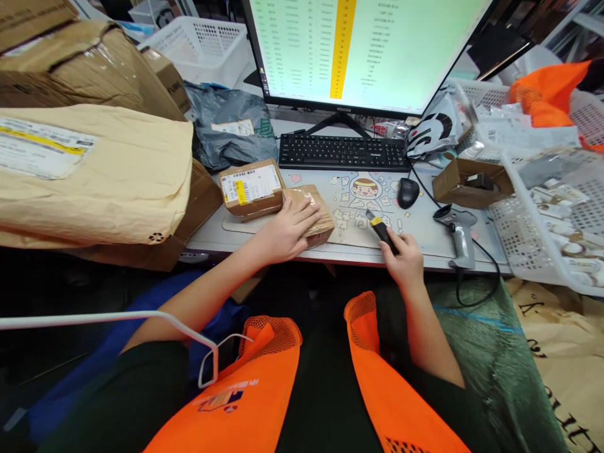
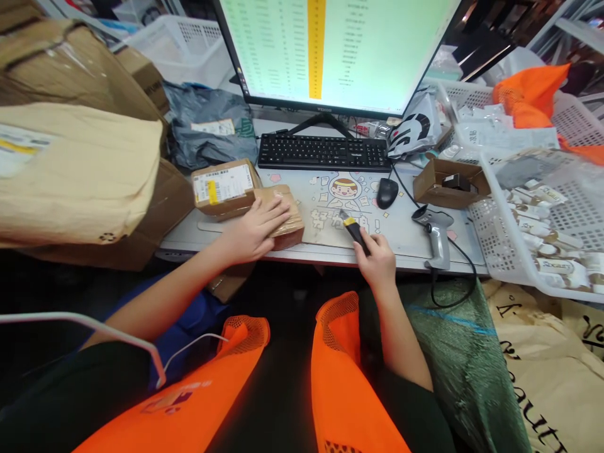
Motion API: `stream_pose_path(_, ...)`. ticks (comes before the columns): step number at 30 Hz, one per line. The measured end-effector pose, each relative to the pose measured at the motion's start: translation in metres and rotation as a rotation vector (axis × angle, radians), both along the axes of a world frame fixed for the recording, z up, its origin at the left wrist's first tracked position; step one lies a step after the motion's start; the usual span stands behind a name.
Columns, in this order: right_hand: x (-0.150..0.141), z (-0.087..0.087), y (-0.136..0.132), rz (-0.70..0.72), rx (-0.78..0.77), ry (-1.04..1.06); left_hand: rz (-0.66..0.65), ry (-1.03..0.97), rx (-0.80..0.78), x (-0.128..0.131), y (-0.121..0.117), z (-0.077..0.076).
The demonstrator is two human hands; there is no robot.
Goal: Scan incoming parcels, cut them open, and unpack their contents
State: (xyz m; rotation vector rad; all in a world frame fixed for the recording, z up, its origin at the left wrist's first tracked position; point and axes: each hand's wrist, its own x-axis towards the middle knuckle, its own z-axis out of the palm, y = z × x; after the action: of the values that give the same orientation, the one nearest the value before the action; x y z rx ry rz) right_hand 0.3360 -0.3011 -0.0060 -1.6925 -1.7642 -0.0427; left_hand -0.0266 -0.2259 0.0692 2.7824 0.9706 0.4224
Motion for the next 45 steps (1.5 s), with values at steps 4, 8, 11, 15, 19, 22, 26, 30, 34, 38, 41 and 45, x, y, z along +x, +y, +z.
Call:
stream_pose_path(4, 0.023, -0.007, -0.018, -0.107, 0.082, 0.105, 0.216, -0.050, -0.108, -0.011, -0.004, 0.007)
stream_pose_path(8, 0.016, -0.006, -0.026, -0.074, 0.119, 0.140, 0.510, -0.060, -0.109, 0.018, 0.000, 0.019)
stream_pose_path(11, 0.003, 0.002, -0.027, -0.013, 0.136, 0.152, 0.249, 0.056, -0.101, 0.029, 0.013, 0.028)
stream_pose_path(15, -0.008, 0.018, -0.031, 0.197, 0.131, 0.149, 0.030, 0.210, -0.041, 0.024, 0.022, 0.030)
stream_pose_path(19, -0.019, 0.031, -0.039, 0.472, 0.057, 0.084, 0.086, 0.139, -0.007, 0.025, 0.006, 0.020)
stream_pose_path(22, -0.028, 0.034, -0.044, 0.534, 0.056, 0.028, 0.109, 0.086, -0.063, 0.028, -0.011, 0.011)
stream_pose_path(26, -0.030, 0.033, -0.043, 0.508, 0.090, -0.054, 0.178, -0.043, -0.014, 0.034, -0.019, -0.005)
stream_pose_path(30, -0.022, 0.032, -0.039, 0.493, 0.067, -0.081, 0.192, -0.189, 0.089, 0.040, -0.013, -0.021)
stream_pose_path(34, -0.021, 0.032, -0.037, 0.539, 0.160, -0.107, 0.147, -0.238, 0.117, 0.039, -0.007, -0.028)
stream_pose_path(38, -0.030, 0.029, -0.031, 0.532, 0.225, -0.138, 0.134, -0.223, 0.127, 0.035, -0.007, -0.027)
stream_pose_path(41, -0.034, 0.025, -0.024, 0.511, 0.243, -0.161, 0.139, -0.201, 0.121, 0.036, -0.007, -0.026)
stream_pose_path(45, -0.009, 0.018, -0.010, 0.459, 0.188, -0.160, 0.163, -0.262, 0.169, 0.035, -0.009, -0.034)
